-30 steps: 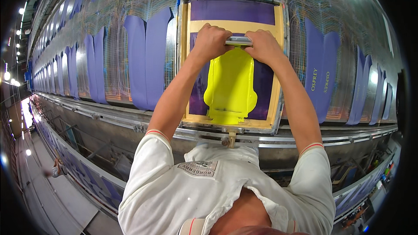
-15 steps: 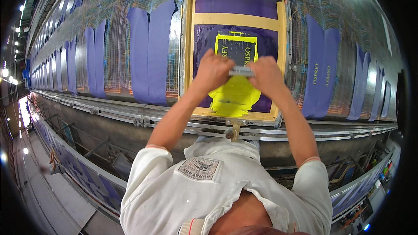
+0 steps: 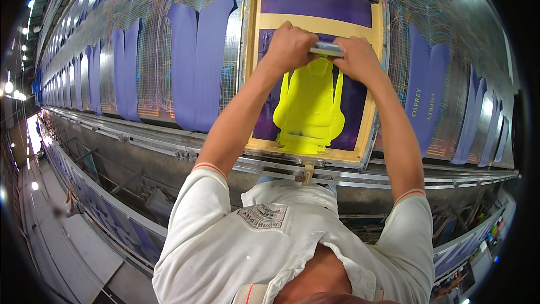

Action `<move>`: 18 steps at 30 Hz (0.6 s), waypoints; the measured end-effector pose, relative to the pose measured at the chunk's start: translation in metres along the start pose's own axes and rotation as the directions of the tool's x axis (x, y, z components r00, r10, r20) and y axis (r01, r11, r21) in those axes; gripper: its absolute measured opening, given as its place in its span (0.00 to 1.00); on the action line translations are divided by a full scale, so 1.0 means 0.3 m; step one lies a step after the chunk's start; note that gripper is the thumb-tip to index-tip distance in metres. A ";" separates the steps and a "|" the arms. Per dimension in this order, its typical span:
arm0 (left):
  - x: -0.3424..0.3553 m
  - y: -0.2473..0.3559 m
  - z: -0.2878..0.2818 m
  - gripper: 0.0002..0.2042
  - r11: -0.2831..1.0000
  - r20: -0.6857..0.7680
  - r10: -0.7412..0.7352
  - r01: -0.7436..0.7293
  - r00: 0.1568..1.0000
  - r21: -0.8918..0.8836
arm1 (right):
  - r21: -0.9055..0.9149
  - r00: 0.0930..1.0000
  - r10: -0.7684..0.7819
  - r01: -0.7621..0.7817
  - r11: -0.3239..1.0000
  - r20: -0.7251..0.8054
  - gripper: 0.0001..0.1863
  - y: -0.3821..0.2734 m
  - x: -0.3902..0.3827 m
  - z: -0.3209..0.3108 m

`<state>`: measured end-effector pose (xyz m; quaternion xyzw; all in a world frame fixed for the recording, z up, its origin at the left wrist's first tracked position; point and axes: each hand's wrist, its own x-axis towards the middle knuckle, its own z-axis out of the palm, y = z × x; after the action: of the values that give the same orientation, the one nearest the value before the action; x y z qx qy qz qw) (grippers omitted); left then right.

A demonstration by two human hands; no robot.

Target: The person prepares yellow ink in a small container, then uses a squeegee to pull the ink across a screen-printing frame over a purple fabric panel. The person repeatedly strokes the squeegee to transfer the ink through the screen onto the fabric.

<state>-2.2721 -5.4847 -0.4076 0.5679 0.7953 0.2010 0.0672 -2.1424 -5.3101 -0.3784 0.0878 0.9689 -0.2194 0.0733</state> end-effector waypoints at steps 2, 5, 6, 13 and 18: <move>-0.088 0.042 0.024 0.13 0.998 -0.093 0.060 -0.059 0.994 0.004 | -0.023 0.999 -0.038 0.038 0.999 -0.004 0.10 -0.045 -0.088 0.029; -0.309 0.169 0.041 0.14 0.997 -0.102 0.046 -0.052 0.994 -0.053 | -0.032 0.994 -0.103 0.101 0.994 -0.038 0.12 -0.123 -0.305 0.136; -0.375 0.213 0.036 0.15 0.997 -0.051 0.038 -0.041 0.998 -0.065 | 0.000 0.989 -0.130 0.130 0.992 -0.075 0.14 -0.145 -0.379 0.173; -0.500 0.321 0.057 0.16 1.000 -0.109 0.002 0.001 0.994 0.027 | 0.091 0.829 0.126 -0.091 0.992 -0.545 0.21 -0.046 -0.472 0.044; -0.512 0.315 0.042 0.16 1.000 -0.098 -0.018 0.016 0.995 -0.017 | 0.263 0.583 0.659 -0.620 0.739 -0.476 0.22 0.274 -0.489 0.149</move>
<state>-2.1319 -5.5988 -0.4004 0.5500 0.8007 0.2348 0.0343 -1.9782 -5.2770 -0.4256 0.4907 0.8429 -0.1771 -0.1318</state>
